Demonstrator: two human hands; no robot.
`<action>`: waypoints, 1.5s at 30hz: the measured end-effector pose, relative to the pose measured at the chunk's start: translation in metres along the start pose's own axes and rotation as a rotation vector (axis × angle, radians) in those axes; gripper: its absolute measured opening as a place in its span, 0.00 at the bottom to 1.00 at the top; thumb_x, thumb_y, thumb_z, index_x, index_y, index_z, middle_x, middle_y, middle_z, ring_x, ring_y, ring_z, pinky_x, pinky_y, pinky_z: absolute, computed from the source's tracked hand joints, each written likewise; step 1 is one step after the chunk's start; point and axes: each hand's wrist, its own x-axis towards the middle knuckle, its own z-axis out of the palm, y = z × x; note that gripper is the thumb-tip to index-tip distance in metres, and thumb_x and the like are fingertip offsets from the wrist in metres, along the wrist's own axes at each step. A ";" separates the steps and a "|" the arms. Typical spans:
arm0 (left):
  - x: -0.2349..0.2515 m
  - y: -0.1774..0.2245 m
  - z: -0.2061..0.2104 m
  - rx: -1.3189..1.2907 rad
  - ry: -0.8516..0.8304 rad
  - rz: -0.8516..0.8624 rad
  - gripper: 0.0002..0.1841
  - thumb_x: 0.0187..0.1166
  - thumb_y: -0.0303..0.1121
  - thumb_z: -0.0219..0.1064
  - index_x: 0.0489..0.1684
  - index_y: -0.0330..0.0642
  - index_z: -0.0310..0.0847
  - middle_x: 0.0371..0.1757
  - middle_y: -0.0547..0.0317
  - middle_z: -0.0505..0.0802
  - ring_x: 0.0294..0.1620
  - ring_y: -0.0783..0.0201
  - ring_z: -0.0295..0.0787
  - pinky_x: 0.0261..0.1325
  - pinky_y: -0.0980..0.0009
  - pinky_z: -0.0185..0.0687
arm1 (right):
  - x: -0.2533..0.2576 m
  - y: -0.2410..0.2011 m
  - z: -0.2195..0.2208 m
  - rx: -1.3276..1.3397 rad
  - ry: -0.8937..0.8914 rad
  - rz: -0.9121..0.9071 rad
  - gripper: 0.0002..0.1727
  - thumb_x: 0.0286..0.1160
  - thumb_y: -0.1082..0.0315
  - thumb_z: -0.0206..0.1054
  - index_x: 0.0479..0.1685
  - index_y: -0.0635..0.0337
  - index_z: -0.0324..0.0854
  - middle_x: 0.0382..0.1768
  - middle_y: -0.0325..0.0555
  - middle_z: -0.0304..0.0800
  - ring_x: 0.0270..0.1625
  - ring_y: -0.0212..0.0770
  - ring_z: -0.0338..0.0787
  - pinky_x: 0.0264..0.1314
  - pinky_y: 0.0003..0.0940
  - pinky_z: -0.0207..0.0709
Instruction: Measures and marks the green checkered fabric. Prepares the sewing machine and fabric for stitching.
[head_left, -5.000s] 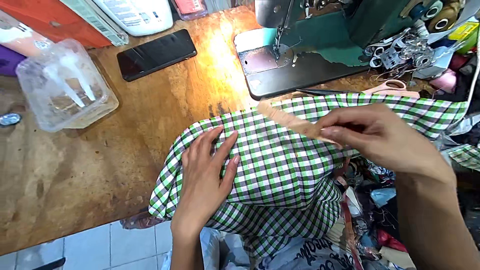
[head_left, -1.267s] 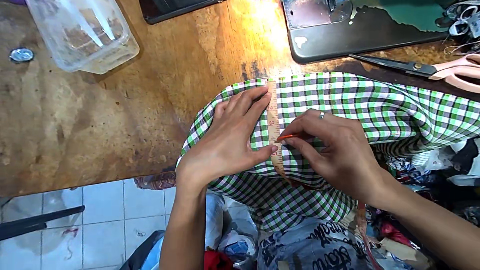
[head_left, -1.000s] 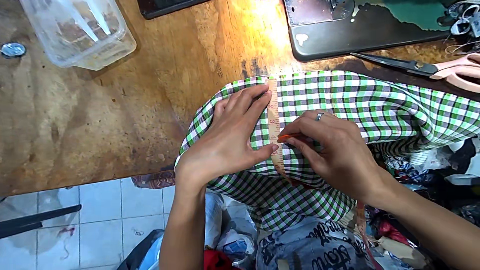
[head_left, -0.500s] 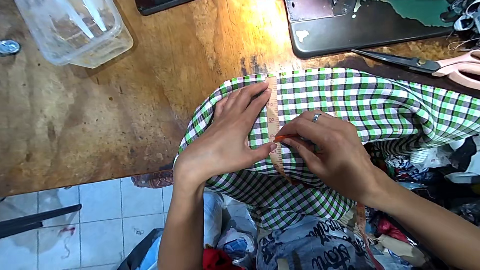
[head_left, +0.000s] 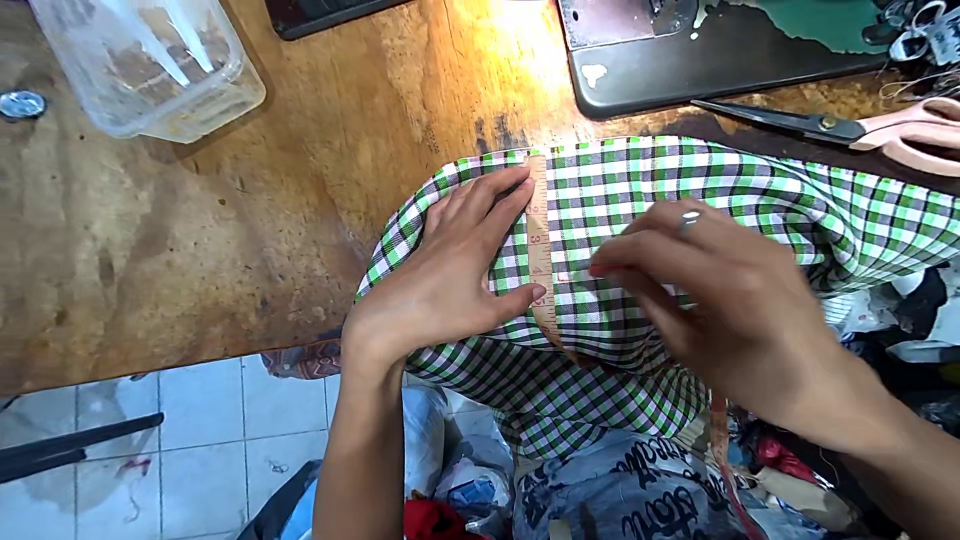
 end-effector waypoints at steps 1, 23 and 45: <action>-0.001 0.000 0.000 -0.005 0.003 0.006 0.48 0.68 0.53 0.68 0.92 0.42 0.57 0.93 0.56 0.63 0.92 0.49 0.55 0.87 0.38 0.44 | -0.005 0.001 -0.007 0.041 0.023 0.037 0.11 0.80 0.69 0.63 0.48 0.58 0.91 0.42 0.43 0.89 0.45 0.36 0.86 0.46 0.27 0.79; 0.000 -0.010 0.007 0.004 0.071 0.054 0.47 0.71 0.65 0.59 0.92 0.50 0.60 0.92 0.63 0.65 0.92 0.51 0.58 0.85 0.33 0.50 | -0.048 0.034 -0.020 0.742 0.491 0.432 0.13 0.86 0.74 0.56 0.61 0.64 0.81 0.44 0.40 0.90 0.42 0.29 0.93 0.44 0.25 0.92; 0.010 -0.015 -0.015 -0.028 -0.134 0.093 0.51 0.73 0.51 0.71 0.90 0.23 0.49 0.89 0.20 0.57 0.90 0.26 0.51 0.89 0.37 0.43 | -0.212 0.201 -0.147 -0.495 0.329 1.198 0.24 0.76 0.67 0.72 0.72 0.62 0.82 0.65 0.76 0.81 0.62 0.80 0.84 0.57 0.81 0.72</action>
